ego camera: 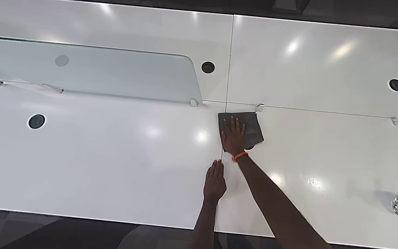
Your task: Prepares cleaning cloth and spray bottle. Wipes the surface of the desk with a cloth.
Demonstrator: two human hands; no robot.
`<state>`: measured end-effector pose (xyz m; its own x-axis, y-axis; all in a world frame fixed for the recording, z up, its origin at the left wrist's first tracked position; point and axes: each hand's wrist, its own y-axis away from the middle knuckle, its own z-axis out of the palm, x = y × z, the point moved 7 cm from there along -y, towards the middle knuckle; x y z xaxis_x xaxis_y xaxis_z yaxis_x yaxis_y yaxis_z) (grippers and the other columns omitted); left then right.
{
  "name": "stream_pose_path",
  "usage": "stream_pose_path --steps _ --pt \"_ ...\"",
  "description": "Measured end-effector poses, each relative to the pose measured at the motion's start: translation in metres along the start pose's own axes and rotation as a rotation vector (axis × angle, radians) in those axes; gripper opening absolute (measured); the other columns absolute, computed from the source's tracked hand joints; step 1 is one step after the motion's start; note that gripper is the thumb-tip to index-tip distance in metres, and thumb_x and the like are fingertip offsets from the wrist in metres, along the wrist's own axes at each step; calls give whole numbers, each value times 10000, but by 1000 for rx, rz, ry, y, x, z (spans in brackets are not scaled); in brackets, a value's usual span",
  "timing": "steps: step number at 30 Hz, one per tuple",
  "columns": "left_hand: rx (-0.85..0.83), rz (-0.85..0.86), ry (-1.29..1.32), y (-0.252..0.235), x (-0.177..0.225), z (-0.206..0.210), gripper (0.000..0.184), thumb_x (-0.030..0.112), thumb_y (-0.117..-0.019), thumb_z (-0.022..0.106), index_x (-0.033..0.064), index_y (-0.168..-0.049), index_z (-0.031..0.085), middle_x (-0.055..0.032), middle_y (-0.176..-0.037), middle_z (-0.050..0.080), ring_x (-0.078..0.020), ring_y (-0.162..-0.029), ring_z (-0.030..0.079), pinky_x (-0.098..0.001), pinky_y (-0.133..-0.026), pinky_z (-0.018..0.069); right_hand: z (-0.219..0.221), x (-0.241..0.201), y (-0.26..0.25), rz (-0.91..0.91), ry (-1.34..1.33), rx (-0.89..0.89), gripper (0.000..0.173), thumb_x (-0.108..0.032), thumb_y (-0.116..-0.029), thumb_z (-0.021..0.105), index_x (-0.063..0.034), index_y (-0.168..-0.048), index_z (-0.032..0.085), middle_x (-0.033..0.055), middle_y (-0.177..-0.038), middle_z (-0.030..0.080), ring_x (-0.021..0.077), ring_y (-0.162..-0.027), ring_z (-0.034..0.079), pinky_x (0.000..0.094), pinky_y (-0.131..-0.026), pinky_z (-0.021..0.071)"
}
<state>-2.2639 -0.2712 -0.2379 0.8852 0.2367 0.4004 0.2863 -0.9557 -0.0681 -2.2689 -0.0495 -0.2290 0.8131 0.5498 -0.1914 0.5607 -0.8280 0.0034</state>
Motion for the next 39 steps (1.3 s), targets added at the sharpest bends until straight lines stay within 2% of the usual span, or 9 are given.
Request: stream_pose_path --steps 13,18,22,25,29,31,34,36,39 --pt "30 32 30 2 -4 3 555 107 -930 366 35 -1453 539 -93 -1572 475 -290 -1501 368 -454 -1222 302 -4 34 275 23 -1 -154 601 -497 -1018 314 -344 -1598 359 23 -1699 266 313 -1569 217 673 -1213 150" --pt "20 11 6 1 -4 3 548 109 -932 376 58 -1451 545 -73 -1576 473 -275 -1504 364 -449 -1222 303 -6 53 332 49 53 -143 612 -511 -1004 307 -347 -1589 378 21 -1687 296 307 -1560 241 660 -1210 156" --pt "34 6 12 1 -5 4 543 110 -935 374 57 -1444 554 -71 -1566 487 -276 -1498 376 -450 -1218 309 -12 53 315 96 8 -111 623 -579 -967 340 -350 -1532 471 39 -1657 353 322 -1550 257 674 -1202 149" --pt "19 5 15 1 -5 3 548 128 -939 368 63 -1454 543 -69 -1574 477 -273 -1501 371 -453 -1218 308 -43 56 277 150 -168 -26 603 -613 -970 397 -269 -1424 594 50 -1525 517 296 -1393 475 626 -1132 312" --pt "27 11 28 1 -4 1 547 129 -941 369 64 -1454 547 -73 -1569 482 -278 -1499 374 -452 -1216 311 -80 66 186 123 -388 103 413 -250 -1013 500 -81 -1367 629 115 -1477 573 293 -1250 624 499 -1014 521" --pt "18 4 30 1 -3 0 547 127 -941 368 66 -1455 547 -71 -1571 480 -275 -1498 375 -452 -1217 311 -77 74 139 154 -372 17 448 -198 -1028 458 -91 -1453 550 107 -1475 578 270 -1211 655 432 -998 551" --pt "33 12 18 1 -3 1 544 123 -935 377 69 -1448 553 -70 -1563 491 -276 -1491 388 -453 -1206 331 -62 83 93 240 -235 -257 478 -246 -1060 397 -156 -1524 467 109 -1365 653 286 -1120 700 473 -937 564" --pt "35 19 9 1 -3 1 548 132 -936 375 67 -1452 548 -73 -1560 494 -277 -1488 393 -455 -1204 333 -56 84 82 254 -181 -402 423 -293 -1070 413 -163 -1452 541 121 -1246 701 314 -1109 695 519 -914 550" --pt "47 25 4 1 -4 1 544 142 -949 357 70 -1453 549 -69 -1559 495 -274 -1489 390 -452 -1207 329 -54 86 79 226 -184 -427 359 -282 -1041 495 -173 -1355 631 111 -1209 717 312 -1114 690 532 -924 543"
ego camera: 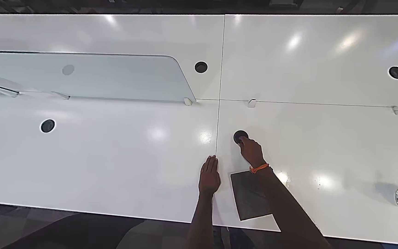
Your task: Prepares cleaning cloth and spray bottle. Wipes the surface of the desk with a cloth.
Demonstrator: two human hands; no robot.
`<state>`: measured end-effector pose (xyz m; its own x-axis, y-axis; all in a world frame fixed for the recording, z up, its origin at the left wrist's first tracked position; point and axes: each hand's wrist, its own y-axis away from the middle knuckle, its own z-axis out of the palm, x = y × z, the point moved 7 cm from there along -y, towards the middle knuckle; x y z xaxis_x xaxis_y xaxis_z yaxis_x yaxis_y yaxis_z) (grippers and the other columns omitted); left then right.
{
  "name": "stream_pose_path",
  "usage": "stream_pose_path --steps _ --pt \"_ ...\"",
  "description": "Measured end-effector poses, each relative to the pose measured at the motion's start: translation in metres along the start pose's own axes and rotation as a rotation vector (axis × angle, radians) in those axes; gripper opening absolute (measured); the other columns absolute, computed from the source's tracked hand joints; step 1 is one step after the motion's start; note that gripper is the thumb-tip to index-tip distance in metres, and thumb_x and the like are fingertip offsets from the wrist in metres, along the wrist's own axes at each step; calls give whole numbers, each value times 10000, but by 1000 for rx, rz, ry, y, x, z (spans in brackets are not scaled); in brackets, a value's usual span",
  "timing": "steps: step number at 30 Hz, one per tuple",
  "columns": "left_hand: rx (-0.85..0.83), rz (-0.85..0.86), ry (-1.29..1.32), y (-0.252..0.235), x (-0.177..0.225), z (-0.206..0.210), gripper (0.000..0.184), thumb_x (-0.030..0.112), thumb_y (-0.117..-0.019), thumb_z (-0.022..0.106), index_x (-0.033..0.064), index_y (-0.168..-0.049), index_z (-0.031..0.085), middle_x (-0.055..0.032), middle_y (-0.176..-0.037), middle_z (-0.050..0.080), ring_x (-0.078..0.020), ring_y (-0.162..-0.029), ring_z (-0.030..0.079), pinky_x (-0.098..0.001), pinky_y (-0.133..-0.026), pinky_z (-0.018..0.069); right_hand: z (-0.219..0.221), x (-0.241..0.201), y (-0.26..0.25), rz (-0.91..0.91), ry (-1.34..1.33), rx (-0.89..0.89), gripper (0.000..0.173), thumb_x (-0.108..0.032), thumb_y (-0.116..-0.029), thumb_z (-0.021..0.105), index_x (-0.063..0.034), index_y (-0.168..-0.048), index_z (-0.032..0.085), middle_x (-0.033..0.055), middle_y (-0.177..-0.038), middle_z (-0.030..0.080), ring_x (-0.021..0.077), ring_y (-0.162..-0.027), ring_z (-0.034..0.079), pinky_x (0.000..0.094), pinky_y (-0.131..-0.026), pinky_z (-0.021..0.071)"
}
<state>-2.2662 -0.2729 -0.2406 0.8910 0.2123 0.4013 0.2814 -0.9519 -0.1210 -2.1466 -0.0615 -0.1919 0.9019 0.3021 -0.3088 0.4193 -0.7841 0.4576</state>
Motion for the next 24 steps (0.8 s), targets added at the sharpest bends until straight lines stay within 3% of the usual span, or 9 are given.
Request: stream_pose_path --steps 5,11,14,16,19,21,24 --pt "-12 -7 -7 0 0 1 551 126 -934 377 71 -1454 548 -62 -1561 494 -268 -1489 390 -443 -1206 331 -17 19 5 -20 -77 103 328 -267 -1036 529 -185 -1313 683 76 -1205 731 274 -1140 684 511 -989 528" --pt "-5 -1 -10 0 0 1 550 133 -932 380 69 -1453 547 -65 -1563 491 -271 -1489 388 -451 -1204 330 -36 112 20 144 -159 327 316 -278 -1051 509 -158 -1272 700 90 -1174 736 275 -1097 699 522 -967 539" --pt "-5 0 -4 0 0 1 549 132 -935 376 68 -1454 545 -68 -1564 488 -271 -1490 388 -451 -1204 330 -36 136 33 170 -161 411 327 -294 -1049 520 -154 -1294 685 92 -1201 727 276 -1053 710 516 -919 555" --pt "-11 -2 2 0 0 0 545 132 -943 373 69 -1457 542 -69 -1567 485 -270 -1492 385 -447 -1208 325 -31 136 52 124 -139 497 379 -337 -1045 520 -123 -1322 664 121 -1249 699 284 -1055 698 487 -907 562" --pt "-21 -12 5 -1 0 0 546 123 -943 370 70 -1457 545 -71 -1565 488 -272 -1495 382 -445 -1211 324 -8 111 99 -9 -100 506 429 -381 -1027 522 -76 -1280 687 140 -1280 693 320 -1182 657 527 -1018 510" --pt "-28 -19 5 -1 0 -1 547 119 -934 380 70 -1451 550 -68 -1562 492 -272 -1490 390 -444 -1205 332 27 90 138 -158 -74 476 458 -450 -1008 522 -118 -1265 704 98 -1304 689 311 -1227 633 557 -1043 482" --pt "-25 -21 1 -1 1 -1 546 118 -929 395 66 -1448 554 -69 -1555 501 -275 -1483 401 -451 -1198 341 80 77 188 -319 3 456 574 -616 -963 436 -250 -1336 676 30 -1433 619 273 -1354 542 571 -1104 399"
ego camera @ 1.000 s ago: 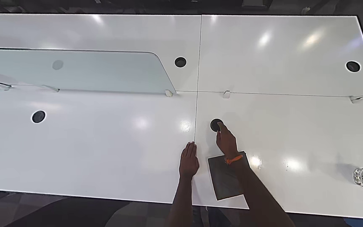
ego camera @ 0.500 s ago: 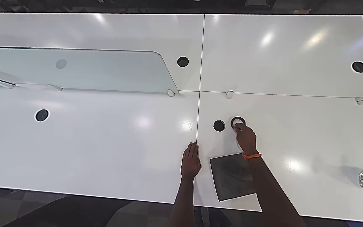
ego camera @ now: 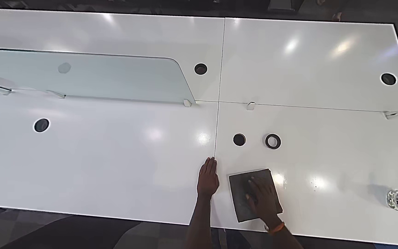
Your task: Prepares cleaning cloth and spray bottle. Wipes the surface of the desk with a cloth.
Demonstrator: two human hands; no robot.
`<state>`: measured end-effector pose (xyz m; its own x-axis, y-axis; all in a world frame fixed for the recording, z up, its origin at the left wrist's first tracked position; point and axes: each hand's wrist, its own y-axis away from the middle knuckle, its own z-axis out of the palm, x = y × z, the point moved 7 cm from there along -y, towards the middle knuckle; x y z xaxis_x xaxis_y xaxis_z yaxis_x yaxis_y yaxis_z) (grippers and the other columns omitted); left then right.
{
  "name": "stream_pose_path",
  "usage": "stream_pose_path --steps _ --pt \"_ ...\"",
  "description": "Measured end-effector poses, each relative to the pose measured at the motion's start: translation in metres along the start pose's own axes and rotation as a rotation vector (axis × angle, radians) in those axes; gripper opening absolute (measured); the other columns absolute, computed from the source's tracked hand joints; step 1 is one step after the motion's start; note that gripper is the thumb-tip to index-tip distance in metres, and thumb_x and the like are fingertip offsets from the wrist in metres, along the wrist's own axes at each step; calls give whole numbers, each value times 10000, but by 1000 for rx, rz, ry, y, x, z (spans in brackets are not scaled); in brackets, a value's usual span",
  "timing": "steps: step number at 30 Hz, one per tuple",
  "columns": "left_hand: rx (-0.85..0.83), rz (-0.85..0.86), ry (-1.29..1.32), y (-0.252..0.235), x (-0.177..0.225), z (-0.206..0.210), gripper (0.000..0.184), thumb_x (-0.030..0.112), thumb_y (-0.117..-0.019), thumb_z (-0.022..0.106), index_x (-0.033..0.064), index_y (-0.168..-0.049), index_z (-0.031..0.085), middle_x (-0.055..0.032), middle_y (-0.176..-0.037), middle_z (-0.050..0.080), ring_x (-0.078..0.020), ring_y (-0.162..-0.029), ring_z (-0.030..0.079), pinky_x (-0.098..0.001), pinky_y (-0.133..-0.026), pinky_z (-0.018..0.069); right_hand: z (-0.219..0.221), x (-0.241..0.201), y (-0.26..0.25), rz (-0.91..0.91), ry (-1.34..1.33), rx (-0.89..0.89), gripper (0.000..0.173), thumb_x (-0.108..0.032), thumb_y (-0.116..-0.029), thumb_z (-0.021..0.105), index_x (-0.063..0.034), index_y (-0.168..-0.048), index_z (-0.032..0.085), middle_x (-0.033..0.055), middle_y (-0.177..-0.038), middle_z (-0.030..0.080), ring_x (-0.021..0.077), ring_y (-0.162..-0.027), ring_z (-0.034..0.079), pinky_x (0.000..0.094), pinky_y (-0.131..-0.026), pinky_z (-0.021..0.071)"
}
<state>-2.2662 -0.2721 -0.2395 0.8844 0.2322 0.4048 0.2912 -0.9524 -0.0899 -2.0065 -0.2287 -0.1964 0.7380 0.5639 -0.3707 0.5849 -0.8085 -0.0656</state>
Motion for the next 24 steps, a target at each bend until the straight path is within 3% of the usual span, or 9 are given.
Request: stream_pose_path --steps 2,4,8,13,16,21,24 --pt "1 6 5 0 1 -1 547 115 -923 406 59 -1447 553 -76 -1553 502 -285 -1484 401 -456 -1196 345 16 -10 27 -40 42 -74 635 -701 -941 400 -338 -1425 593 25 -1565 491 296 -1490 375 629 -1188 238" --pt "-4 3 0 -1 1 -1 551 110 -920 414 62 -1451 548 -70 -1560 495 -281 -1488 394 -451 -1199 342 34 -16 34 -58 138 -196 675 -765 -919 380 -438 -1501 486 18 -1663 345 360 -1558 221 719 -1189 123" --pt "-9 -4 -4 0 1 -1 547 113 -924 411 64 -1450 551 -74 -1558 497 -282 -1479 408 -454 -1193 350 49 -33 -3 -59 225 -249 641 -747 -939 347 -493 -1521 432 8 -1677 320 412 -1550 220 755 -1160 145" --pt "7 -4 15 -1 0 0 510 158 -973 365 67 -1432 569 -67 -1557 498 -276 -1483 403 -448 -1200 342 64 -60 -101 -76 199 -203 635 -697 -963 343 -472 -1556 376 12 -1693 282 400 -1560 193 760 -1163 131" --pt "32 8 5 -1 1 -1 503 164 -969 366 61 -1409 587 -73 -1536 523 -280 -1467 426 -452 -1186 361 74 -68 -157 -91 195 -194 573 -598 -1008 315 -466 -1564 365 0 -1700 263 389 -1566 179 749 -1171 119" --pt "11 6 -1 -1 2 -2 538 125 -924 393 53 -1428 568 -74 -1545 512 -275 -1474 415 -444 -1189 356 76 -57 -238 -105 170 -204 520 -479 -1043 294 -498 -1559 352 -50 -1712 221 331 -1593 91 722 -1198 68" --pt "11 10 6 -1 0 -1 536 142 -935 392 63 -1438 559 -76 -1547 507 -275 -1476 410 -444 -1193 350 69 -39 -276 -124 156 -162 512 -423 -1050 328 -461 -1559 375 -53 -1713 214 288 -1598 73 682 -1220 80"
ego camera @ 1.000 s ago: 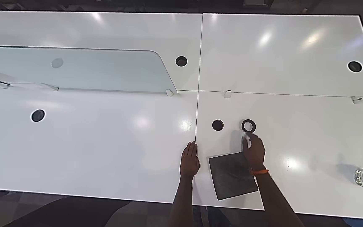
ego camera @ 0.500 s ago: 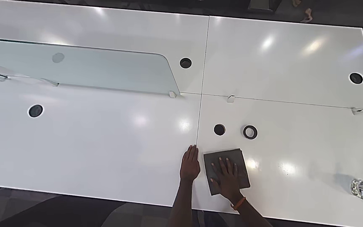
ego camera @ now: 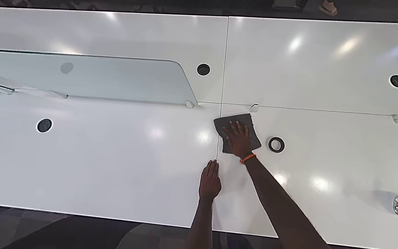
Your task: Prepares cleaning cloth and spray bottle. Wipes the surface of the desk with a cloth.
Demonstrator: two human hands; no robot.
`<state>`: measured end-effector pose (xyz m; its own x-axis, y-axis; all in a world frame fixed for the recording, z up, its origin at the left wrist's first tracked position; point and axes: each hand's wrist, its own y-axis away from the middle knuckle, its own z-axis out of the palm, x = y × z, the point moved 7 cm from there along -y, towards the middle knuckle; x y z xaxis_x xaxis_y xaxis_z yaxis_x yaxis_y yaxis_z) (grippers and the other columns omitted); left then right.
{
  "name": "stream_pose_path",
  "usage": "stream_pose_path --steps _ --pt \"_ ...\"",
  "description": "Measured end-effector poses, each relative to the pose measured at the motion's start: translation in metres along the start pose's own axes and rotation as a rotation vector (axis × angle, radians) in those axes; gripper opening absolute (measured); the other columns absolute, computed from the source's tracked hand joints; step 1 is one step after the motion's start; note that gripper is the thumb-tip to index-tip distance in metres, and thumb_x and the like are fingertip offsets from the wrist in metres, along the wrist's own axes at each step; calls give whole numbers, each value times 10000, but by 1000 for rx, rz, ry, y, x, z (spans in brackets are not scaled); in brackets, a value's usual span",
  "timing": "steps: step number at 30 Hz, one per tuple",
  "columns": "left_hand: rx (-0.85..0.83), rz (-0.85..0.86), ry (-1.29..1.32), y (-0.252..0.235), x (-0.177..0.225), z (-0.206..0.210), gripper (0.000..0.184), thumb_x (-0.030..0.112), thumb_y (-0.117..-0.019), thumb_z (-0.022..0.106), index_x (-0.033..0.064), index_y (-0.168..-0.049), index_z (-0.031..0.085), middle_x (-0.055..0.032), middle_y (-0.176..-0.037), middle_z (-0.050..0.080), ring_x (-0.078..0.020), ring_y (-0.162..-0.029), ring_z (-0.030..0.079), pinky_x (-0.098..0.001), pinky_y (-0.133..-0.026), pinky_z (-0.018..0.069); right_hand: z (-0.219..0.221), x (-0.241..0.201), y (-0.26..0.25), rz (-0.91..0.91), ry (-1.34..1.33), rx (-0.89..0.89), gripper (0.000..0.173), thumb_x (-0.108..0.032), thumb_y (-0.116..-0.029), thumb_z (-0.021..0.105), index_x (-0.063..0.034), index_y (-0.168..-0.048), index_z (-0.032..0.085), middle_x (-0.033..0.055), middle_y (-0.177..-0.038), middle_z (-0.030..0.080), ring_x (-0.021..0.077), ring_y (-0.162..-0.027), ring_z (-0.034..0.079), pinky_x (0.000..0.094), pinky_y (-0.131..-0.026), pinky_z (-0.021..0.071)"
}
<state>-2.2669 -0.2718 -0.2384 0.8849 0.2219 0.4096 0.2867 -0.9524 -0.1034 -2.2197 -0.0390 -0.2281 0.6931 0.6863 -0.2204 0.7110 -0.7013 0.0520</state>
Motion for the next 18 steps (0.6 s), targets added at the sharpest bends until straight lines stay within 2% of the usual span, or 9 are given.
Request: stream_pose_path --steps 4,8,12,15,18 --pt "0 7 8 1 0 0 533 139 -943 388 64 -1445 551 -79 -1555 498 -273 -1484 398 -442 -1202 336 -13 24 -21 17 -27 24 508 -300 -1040 391 -348 -1541 457 -21 -1681 307 301 -1574 194 664 -1220 146" --pt "6 1 33 1 0 1 530 125 -949 384 61 -1448 549 -83 -1555 499 -283 -1482 402 -451 -1198 344 -23 36 -13 60 -69 15 492 -167 -1028 471 -241 -1513 510 30 -1663 347 318 -1559 247 644 -1230 190" --pt "18 10 34 1 1 0 533 118 -946 380 60 -1450 547 -83 -1559 493 -279 -1487 393 -445 -1201 340 -14 40 23 182 -38 79 487 -201 -1039 430 -222 -1522 493 68 -1653 358 313 -1554 261 611 -1236 208" --pt "20 11 32 1 1 0 543 127 -946 373 66 -1460 536 -75 -1569 482 -277 -1496 378 -447 -1208 328 -11 33 50 264 -29 75 493 -230 -1052 411 -232 -1542 469 58 -1667 337 297 -1561 249 595 -1242 201" --pt "25 12 21 1 1 0 543 128 -945 376 67 -1458 543 -75 -1566 487 -279 -1491 389 -451 -1205 334 -6 26 72 277 -22 109 491 -241 -1049 386 -235 -1527 496 58 -1648 376 300 -1548 287 584 -1238 220"
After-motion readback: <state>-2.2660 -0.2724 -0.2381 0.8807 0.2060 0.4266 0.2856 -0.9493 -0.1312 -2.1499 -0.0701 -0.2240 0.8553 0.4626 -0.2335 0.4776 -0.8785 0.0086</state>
